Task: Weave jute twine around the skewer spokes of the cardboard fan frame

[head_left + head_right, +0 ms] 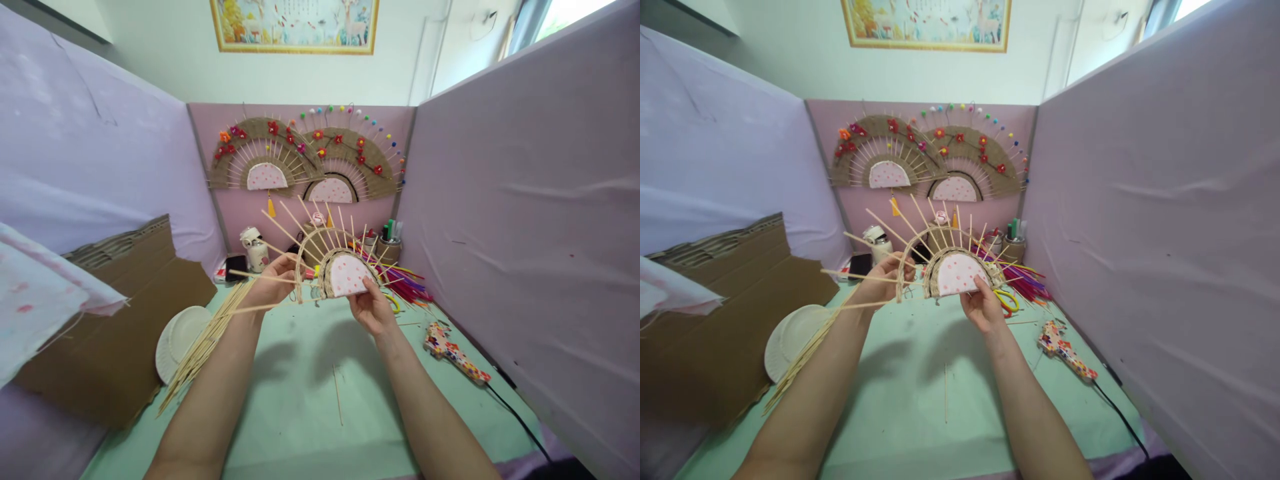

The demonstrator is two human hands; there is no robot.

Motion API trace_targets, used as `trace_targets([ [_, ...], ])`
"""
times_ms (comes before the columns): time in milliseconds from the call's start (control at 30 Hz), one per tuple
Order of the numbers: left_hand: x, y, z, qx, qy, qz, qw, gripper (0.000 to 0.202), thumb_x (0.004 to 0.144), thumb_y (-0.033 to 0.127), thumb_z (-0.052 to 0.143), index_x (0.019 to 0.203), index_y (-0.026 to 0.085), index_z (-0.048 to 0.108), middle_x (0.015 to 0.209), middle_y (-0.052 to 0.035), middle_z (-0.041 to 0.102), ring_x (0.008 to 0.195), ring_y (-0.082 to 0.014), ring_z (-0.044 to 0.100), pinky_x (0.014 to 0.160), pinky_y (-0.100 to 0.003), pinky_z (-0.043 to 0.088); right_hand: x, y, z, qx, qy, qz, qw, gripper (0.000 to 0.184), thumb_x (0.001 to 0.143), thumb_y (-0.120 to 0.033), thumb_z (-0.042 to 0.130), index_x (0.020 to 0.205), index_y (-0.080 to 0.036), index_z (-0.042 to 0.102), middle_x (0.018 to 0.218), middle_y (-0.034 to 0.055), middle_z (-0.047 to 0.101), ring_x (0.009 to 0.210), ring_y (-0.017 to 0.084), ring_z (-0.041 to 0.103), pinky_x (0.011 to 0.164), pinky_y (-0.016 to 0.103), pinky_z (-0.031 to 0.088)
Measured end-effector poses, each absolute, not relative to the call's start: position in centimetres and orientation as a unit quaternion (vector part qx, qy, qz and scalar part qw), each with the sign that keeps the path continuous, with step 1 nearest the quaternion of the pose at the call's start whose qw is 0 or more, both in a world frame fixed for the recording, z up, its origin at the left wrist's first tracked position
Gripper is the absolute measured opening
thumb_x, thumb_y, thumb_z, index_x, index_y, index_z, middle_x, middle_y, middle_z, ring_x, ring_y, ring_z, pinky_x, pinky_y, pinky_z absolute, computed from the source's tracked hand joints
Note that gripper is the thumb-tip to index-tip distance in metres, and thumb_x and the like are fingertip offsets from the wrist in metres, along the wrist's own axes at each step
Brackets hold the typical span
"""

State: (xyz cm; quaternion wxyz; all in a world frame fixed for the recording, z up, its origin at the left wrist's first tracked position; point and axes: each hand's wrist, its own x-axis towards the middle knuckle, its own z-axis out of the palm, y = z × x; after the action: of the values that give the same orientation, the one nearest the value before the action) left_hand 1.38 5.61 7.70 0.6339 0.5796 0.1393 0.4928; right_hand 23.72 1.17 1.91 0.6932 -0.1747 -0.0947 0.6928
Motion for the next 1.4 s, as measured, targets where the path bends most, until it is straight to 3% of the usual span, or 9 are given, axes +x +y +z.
trace_targets([
  [200, -0.8, 5.8, 8.2, 0.636, 0.197, 0.481, 0.571, 0.022, 0.062, 0.029, 0.081, 0.067, 0.015, 0.064, 0.067, -0.0006, 0.057, 0.056, -0.0081, 0.048, 0.052, -0.022, 0.036, 23.8, 1.1, 1.3, -0.154, -0.130, 0.730, 0.653, 0.021, 0.084, -0.009, 0.057, 0.100, -0.021, 0.061, 0.082, -0.0008, 0.076, 0.068, 0.011, 0.072, 0.062, 0.019, 0.060],
  [433, -2.5, 5.1, 9.7, 0.722, 0.325, 0.400, 0.462, 0.016, 0.068, 0.030, 0.073, 0.075, 0.015, 0.071, 0.074, -0.0024, 0.060, 0.056, -0.0074, 0.047, 0.050, -0.021, 0.035, 24.5, 1.4, 0.8, -0.155, -0.156, 0.745, 0.629, 0.025, 0.081, -0.009, 0.061, 0.102, -0.022, 0.062, 0.083, -0.0003, 0.076, 0.069, 0.012, 0.072, 0.060, 0.019, 0.060],
  [600, -3.9, 5.9, 9.5, 0.704, 0.340, 0.427, 0.454, 0.017, 0.071, 0.031, 0.070, 0.071, 0.014, 0.068, 0.059, -0.0001, 0.054, 0.045, -0.0050, 0.039, 0.043, -0.019, 0.028, 25.0, 1.3, 1.0, -0.163, -0.156, 0.740, 0.633, 0.031, 0.082, -0.008, 0.059, 0.110, -0.021, 0.059, 0.083, 0.0005, 0.077, 0.069, 0.012, 0.072, 0.062, 0.019, 0.060],
  [833, -6.8, 6.2, 9.8, 0.624, 0.305, 0.535, 0.481, 0.021, 0.065, 0.029, 0.077, 0.066, 0.013, 0.064, 0.059, 0.0011, 0.052, 0.044, -0.0035, 0.037, 0.041, -0.018, 0.026, 25.5, 1.9, 0.9, -0.216, -0.137, 0.716, 0.649, 0.032, 0.082, -0.005, 0.057, 0.109, -0.021, 0.059, 0.081, -0.0006, 0.076, 0.068, 0.012, 0.072, 0.061, 0.019, 0.060],
  [1067, -6.6, 5.9, 10.0, 0.636, 0.275, 0.497, 0.522, 0.021, 0.067, 0.029, 0.077, 0.071, 0.014, 0.063, 0.049, 0.0054, 0.041, 0.040, -0.0027, 0.033, 0.038, -0.016, 0.016, 25.4, 1.6, 0.8, -0.231, -0.150, 0.723, 0.633, 0.027, 0.082, -0.005, 0.056, 0.105, -0.018, 0.061, 0.084, 0.0022, 0.076, 0.073, 0.013, 0.073, 0.064, 0.020, 0.060],
  [1400, -6.0, 5.4, 10.4, 0.658, 0.282, 0.535, 0.450, 0.018, 0.067, 0.026, 0.077, 0.068, 0.015, 0.063, 0.064, 0.0005, 0.053, 0.049, -0.0052, 0.042, 0.043, -0.019, 0.029, 25.7, 1.7, 0.2, -0.239, -0.170, 0.736, 0.610, 0.027, 0.081, -0.006, 0.059, 0.103, -0.020, 0.061, 0.082, 0.0002, 0.076, 0.072, 0.012, 0.072, 0.063, 0.018, 0.059],
])
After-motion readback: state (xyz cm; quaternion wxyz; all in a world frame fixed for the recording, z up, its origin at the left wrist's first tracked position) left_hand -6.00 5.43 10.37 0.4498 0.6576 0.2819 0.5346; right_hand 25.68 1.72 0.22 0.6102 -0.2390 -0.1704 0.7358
